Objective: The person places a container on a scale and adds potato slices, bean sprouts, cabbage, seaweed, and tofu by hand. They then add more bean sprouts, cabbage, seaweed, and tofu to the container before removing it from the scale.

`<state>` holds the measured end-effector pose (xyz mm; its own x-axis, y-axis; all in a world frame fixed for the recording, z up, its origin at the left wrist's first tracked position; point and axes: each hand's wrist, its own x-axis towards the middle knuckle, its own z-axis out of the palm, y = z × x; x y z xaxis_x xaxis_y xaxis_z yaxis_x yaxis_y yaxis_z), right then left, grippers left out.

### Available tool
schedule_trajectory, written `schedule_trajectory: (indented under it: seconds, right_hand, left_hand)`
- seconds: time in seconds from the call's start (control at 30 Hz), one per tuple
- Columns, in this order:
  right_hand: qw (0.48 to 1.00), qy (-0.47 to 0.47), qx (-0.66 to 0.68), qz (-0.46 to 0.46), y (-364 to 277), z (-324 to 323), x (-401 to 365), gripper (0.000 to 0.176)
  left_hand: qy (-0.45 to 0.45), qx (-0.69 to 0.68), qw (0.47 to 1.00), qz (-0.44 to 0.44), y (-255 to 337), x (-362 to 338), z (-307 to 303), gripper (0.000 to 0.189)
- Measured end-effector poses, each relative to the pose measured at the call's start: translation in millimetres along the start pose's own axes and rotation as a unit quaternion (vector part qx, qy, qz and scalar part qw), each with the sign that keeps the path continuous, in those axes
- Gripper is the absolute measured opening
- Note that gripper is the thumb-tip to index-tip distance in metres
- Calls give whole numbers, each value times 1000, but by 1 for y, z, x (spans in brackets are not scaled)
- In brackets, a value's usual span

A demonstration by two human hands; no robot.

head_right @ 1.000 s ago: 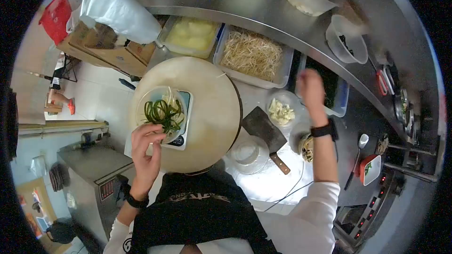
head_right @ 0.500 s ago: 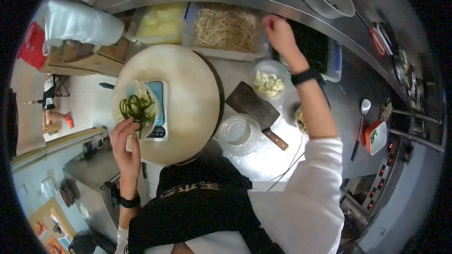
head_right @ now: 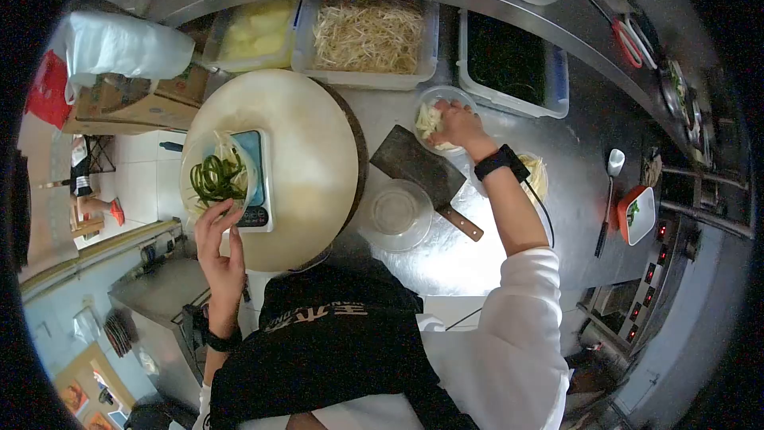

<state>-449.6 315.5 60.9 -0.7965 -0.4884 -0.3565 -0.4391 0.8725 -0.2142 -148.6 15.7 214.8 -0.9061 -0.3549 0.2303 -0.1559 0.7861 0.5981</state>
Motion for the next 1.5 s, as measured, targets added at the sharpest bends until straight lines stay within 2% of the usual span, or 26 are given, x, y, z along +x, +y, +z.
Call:
schedule_trajectory:
  seconds: [0.03,0.1,0.23,0.3,0.33,0.4,0.43,0.5,0.63,0.7,0.83,0.9,0.93,1.0,1.07,1.13,1.2,1.23,1.33,1.4,1.43,1.5]
  right_hand:
    - [1000,0,0,0,7,0,5,64]
    - [993,-24,103,-54,31,3,16,54]
    - [978,-40,201,-34,55,11,22,47]
    - [973,33,217,-75,47,12,16,43]
    - [972,31,218,-75,45,19,18,43]
    - [959,174,103,-200,35,29,22,41]
    - [958,175,104,-200,32,24,22,41]
    - [979,6,179,-98,28,7,24,36]
    - [971,-12,229,-62,51,3,29,29]
    - [908,23,396,-135,60,9,28,19]
    - [884,41,445,-137,57,-4,21,12]
    - [876,-34,480,19,41,-24,3,11]
    - [877,-33,480,18,35,-29,-4,11]
    - [803,-46,591,53,27,-39,-14,20]
    - [793,-60,605,34,26,-46,-21,23]
    - [783,-74,618,13,12,-57,-33,27]
    - [740,-79,667,-2,-13,-77,-46,29]
    - [743,-84,664,-15,-29,-89,-54,29]
    - [742,-90,656,-103,-99,-126,-68,30]
    - [771,-105,603,-176,-152,-146,-77,28]
    - [771,-107,600,-184,-178,-150,-79,28]
    - [831,-89,486,-257,-229,-153,-84,29]
  left_hand:
    - [8,0,1000,-3,0,-2,0,26]
    - [9,0,1000,-10,1,-3,-2,25]
    - [17,-8,999,-36,-4,-8,-5,24]
    - [18,-11,999,-46,-5,-8,-6,24]
    - [19,-14,998,-54,-5,-8,-6,23]
    - [20,-17,998,-56,-3,-8,-6,22]
    - [21,-20,998,-57,-2,-7,-6,22]
    - [21,-18,998,-53,0,-7,-6,21]
    - [9,-4,999,-54,-3,-10,-10,15]
    - [16,-5,998,-57,-3,-10,-10,17]
    - [22,-3,998,-60,-4,-9,-12,22]
    - [20,4,999,-49,-6,-8,-12,23]
    - [17,11,999,-37,-7,-7,-12,25]
    - [-7,51,999,-17,-9,-5,-11,26]
    - [-50,82,995,-6,-15,-7,-10,29]
    - [-61,93,994,0,-16,-7,-10,30]
    - [-88,100,991,12,-23,-9,-11,34]
    - [-75,105,992,6,-26,-11,-9,34]
    - [-116,67,991,22,-27,-10,-15,36]
    - [-107,19,994,19,-26,-11,-21,37]
    - [-81,-10,996,27,-30,-14,-22,35]
    - [-29,-40,998,35,-38,-19,-27,33]
